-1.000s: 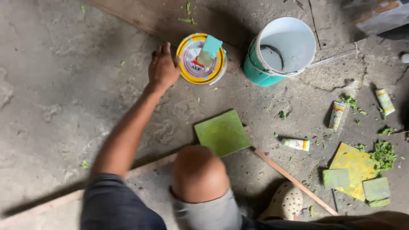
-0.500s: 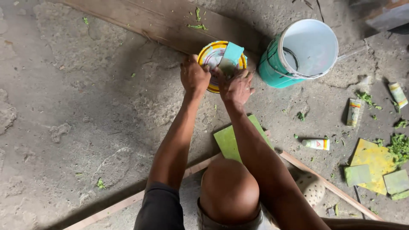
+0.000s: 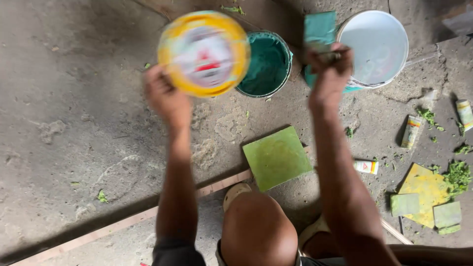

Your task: Mixing and applying green putty onto a small square board using a hand-held scraper

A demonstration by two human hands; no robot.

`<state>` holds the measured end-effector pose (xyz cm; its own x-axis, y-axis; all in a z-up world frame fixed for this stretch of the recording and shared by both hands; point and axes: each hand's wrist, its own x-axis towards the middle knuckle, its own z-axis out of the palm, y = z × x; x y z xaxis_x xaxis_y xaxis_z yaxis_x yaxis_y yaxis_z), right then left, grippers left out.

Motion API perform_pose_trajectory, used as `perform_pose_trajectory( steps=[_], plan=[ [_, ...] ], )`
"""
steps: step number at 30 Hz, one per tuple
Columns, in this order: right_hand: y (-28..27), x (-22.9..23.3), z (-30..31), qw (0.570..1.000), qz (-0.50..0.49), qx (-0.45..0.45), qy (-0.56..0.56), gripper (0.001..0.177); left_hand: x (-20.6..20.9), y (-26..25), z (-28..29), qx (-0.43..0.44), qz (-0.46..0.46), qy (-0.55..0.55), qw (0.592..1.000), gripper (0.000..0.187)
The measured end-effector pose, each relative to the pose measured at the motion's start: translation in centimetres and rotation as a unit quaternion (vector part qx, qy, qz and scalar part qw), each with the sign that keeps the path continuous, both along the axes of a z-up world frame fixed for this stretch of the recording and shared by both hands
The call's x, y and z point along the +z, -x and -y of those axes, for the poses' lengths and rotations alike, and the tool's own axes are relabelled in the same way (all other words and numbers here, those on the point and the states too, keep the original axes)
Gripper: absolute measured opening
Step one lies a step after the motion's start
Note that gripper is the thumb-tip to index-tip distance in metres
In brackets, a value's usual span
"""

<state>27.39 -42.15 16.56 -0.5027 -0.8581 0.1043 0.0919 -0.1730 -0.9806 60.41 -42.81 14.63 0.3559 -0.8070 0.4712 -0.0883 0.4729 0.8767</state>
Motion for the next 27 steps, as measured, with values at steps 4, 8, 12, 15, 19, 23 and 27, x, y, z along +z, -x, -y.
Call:
perform_pose_trajectory(
  steps=[4, 8, 12, 15, 19, 23, 27],
  plan=[
    [2.1, 5.4, -1.4, 0.977, -0.158, 0.027, -0.142, 0.010, -5.4, -11.4, -7.2, 0.199, 0.106, -0.080, 0.971, 0.007],
    [-0.9, 4.2, 0.5, 0.938, -0.307, 0.141, -0.083, 0.015, -5.7, -12.4, -13.9, 0.224, -0.073, -0.345, 0.909, 0.015],
    [-6.3, 0.1, 5.6, 0.846, -0.347, 0.155, -0.375, 0.039, -5.6, -9.4, -16.2, 0.228, -0.164, -0.425, 0.861, 0.017],
    [-7.6, -3.4, 7.6, 0.853, -0.365, 0.086, -0.364, 0.033, -6.6, -7.5, -16.9, 0.200, -0.244, -0.398, 0.861, 0.012],
    [-8.2, -3.9, 8.6, 0.846, -0.323, 0.051, -0.422, 0.025, -9.5, -7.3, -17.6, 0.181, -0.259, -0.403, 0.859, 0.012],
    [-9.1, -5.1, 9.4, 0.871, -0.206, 0.051, -0.442, 0.015, -8.4, -7.3, -17.3, 0.141, -0.225, -0.432, 0.862, 0.014],
    [-10.9, -6.6, 10.1, 0.864, -0.097, 0.051, -0.492, 0.014, -8.1, -8.6, -16.9, 0.136, -0.218, -0.433, 0.864, 0.011]
  ],
)
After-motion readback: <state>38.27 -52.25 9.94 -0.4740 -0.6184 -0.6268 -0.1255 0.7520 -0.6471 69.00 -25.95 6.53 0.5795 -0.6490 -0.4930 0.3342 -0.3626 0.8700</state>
